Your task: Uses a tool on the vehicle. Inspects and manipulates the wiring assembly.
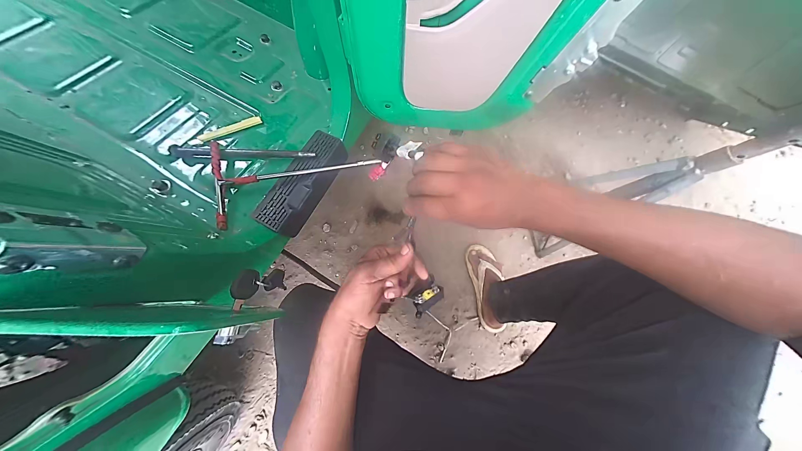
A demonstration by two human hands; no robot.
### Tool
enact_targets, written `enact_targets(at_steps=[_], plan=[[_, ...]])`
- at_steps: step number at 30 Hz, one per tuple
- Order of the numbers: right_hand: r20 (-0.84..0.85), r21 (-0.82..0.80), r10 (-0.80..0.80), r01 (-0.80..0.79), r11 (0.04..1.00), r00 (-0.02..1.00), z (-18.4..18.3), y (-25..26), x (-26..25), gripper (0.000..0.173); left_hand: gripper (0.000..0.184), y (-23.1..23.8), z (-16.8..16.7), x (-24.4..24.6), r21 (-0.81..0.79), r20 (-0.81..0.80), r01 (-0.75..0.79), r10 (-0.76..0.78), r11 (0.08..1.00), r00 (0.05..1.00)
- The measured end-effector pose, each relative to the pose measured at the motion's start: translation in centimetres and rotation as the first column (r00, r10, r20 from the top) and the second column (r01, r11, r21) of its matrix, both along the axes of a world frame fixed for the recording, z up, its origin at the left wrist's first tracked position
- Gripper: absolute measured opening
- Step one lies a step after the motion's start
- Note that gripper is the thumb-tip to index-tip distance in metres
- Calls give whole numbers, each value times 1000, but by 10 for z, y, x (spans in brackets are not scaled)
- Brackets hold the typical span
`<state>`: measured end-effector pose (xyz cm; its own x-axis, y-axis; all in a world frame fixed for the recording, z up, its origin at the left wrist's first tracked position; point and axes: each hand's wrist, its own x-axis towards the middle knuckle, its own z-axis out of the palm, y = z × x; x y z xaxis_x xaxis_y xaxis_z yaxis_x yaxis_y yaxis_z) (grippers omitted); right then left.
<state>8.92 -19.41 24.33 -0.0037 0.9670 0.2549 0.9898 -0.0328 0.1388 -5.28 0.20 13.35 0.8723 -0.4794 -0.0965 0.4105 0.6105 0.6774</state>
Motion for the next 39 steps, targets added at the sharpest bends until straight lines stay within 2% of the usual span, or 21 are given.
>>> enact_targets(at_steps=[2, 4, 5, 7, 9, 10, 12, 15, 17, 18, 20, 22, 24, 27, 29, 30, 33, 36, 39], plan=[[-126, -119, -173, 159, 980, 977, -5, 0, 3, 22, 34, -5, -3, 0, 67, 9, -101, 100, 993, 995], [-281, -243, -351, 288, 926, 893, -5, -2, 2, 20, 32, -7, -5, 0, 180, 42, -199, 195, 963, 980], [-390, -309, -440, 335, 890, 809, -4, -4, 0, 20, 31, -8, -5, 0, 251, 72, -243, 233, 937, 970], [-622, -478, -577, 327, 815, 529, -3, -9, -4, 31, 31, -9, -7, -1, 340, 108, -302, 282, 891, 953], [-778, -544, -590, 238, 805, 216, -16, -14, -12, 37, 32, -7, -12, -1, 352, 99, -307, 290, 884, 952], [-818, -528, -562, 226, 819, 124, -25, -15, -17, 37, 32, -7, -15, -1, 362, 99, -296, 279, 884, 955], [-860, -485, -509, 253, 837, 35, -41, -12, -25, 31, 34, -11, -18, -1, 371, 106, -262, 240, 891, 965], [-840, -521, -539, 363, 772, -59, -52, -4, -33, 22, 34, -19, -20, -1, 362, 140, -254, 217, 897, 966], [-808, -557, -587, 369, 744, -37, -49, -3, -30, 20, 33, -20, -22, 0, 364, 185, -259, 204, 894, 961], [-794, -558, -607, 361, 747, 27, -46, -2, -28, 18, 32, -20, -23, 0, 372, 208, -260, 193, 891, 959], [-750, -525, -618, 356, 773, 236, -38, 1, -26, 15, 30, -24, -22, -1, 415, 243, -296, 209, 861, 947], [-635, -508, -614, 344, 789, 469, -32, 2, -29, 18, 30, -28, -20, -1, 496, 299, -359, 233, 790, 925], [-525, -504, -595, 341, 794, 609, -31, 3, -35, 18, 31, -30, -18, -2, 595, 371, -418, 227, 687, 900], [-398, -450, -513, 325, 831, 761, -40, -3, -40, 24, 33, -31, -16, -3, 687, 433, -465, 200, 558, 879], [-318, -478, -485, 304, 824, 814, -37, -2, -42, 21, 34, -34, -15, -4, 718, 452, -487, 197, 497, 870], [-290, -503, -478, 293, 813, 829, -34, -1, -44, 19, 35, -36, -13, -5, 742, 475, -508, 191, 438, 859], [-268, -506, -443, 266, 821, 856, -26, -2, -45, 14, 37, -40, -5, -6, 792, 563, -576, 121, 204, 817], [-319, -481, -432, 249, 841, 844, -21, -4, -39, 14, 36, -41, -4, -4, 764, 638, -641, 59, 70, 768], [-443, -443, -478, 278, 852, 759, -14, -9, -31, 21, 32, -35, -9, -3, 732, 681, -681, 63, -35, 729]])
